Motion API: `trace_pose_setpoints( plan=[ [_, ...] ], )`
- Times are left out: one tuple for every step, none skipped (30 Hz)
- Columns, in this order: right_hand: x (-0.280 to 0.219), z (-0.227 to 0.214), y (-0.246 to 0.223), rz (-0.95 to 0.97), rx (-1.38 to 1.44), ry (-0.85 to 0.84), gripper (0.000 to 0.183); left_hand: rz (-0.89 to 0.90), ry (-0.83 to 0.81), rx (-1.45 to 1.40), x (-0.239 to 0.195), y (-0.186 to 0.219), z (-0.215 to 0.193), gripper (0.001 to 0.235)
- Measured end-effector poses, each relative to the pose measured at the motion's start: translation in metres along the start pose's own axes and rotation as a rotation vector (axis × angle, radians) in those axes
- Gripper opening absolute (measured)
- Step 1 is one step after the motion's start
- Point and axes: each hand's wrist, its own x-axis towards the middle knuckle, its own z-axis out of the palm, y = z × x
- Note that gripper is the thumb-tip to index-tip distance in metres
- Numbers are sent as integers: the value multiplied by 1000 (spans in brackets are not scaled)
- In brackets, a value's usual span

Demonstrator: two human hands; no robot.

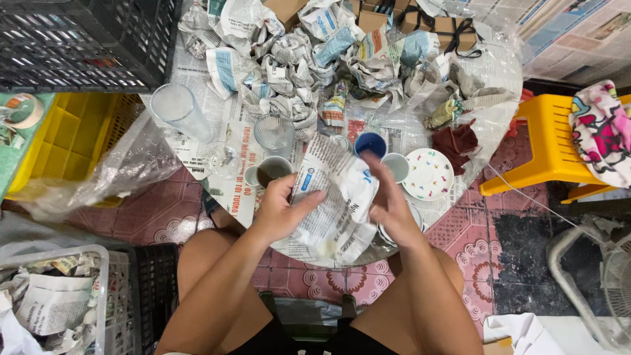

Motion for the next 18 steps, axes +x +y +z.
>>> trace_pose_setpoints(
  plan=[
    [-4, 2, 3, 80, 56, -33, 124, 25, 52, 29, 0, 0, 1, 22],
    [-8, 3, 5, 162, 111, -63, 125, 48, 103, 56, 0, -1, 2, 22],
    [-12, 3, 6, 145, 174, -109, 126, 71, 154, 83, 0, -1, 3, 21],
    [-16, 3, 7, 130, 238, -156, 127, 85, 159, 91, 0, -1, 4, 22],
    [-19, 4, 7, 114, 302, -202, 129, 99, 164, 99, 0, -1, 4, 22],
    [-20, 5, 8, 125, 178, -202, 123, 114, 169, 109, 0, -1, 4, 22],
    [-20, 7, 9, 136, 55, -203, 118, 107, 163, 115, 1, -1, 4, 23],
    [-17, 9, 10, 145, -69, -203, 113, 102, 156, 121, 2, -2, 4, 23],
    [-14, 10, 12, 200, -17, -160, 108, 97, 149, 127, 3, -3, 4, 24],
    [-11, 11, 15, 255, 35, -116, 104, 87, 104, 81, 3, -5, 3, 26],
    [-9, 11, 18, 310, 86, -72, 100, 77, 59, 35, 2, -7, 2, 28],
    [-7, 9, 20, 315, 122, -126, 94, 68, 13, -12, 2, -9, 1, 30],
    [-5, 6, 21, 321, 159, -180, 88, 23, -33, -104, 2, -11, 0, 33],
    [-5, 5, 24, 327, 196, -234, 82, -22, -79, -196, 2, -13, -2, 36],
    [-6, 5, 27, 355, 162, -209, 75, -67, -125, -287, 1, -14, -3, 38],
    [-6, 6, 30, 379, 128, -184, 69, -69, -131, -279, 2, -16, -3, 39],
    [-7, 7, 31, 404, 93, -160, 62, -71, -137, -271, 1, -16, -4, 39],
    [-6, 7, 32, 390, 100, -119, 56, -69, -143, -263, 3, -16, -4, 40]
  ],
)
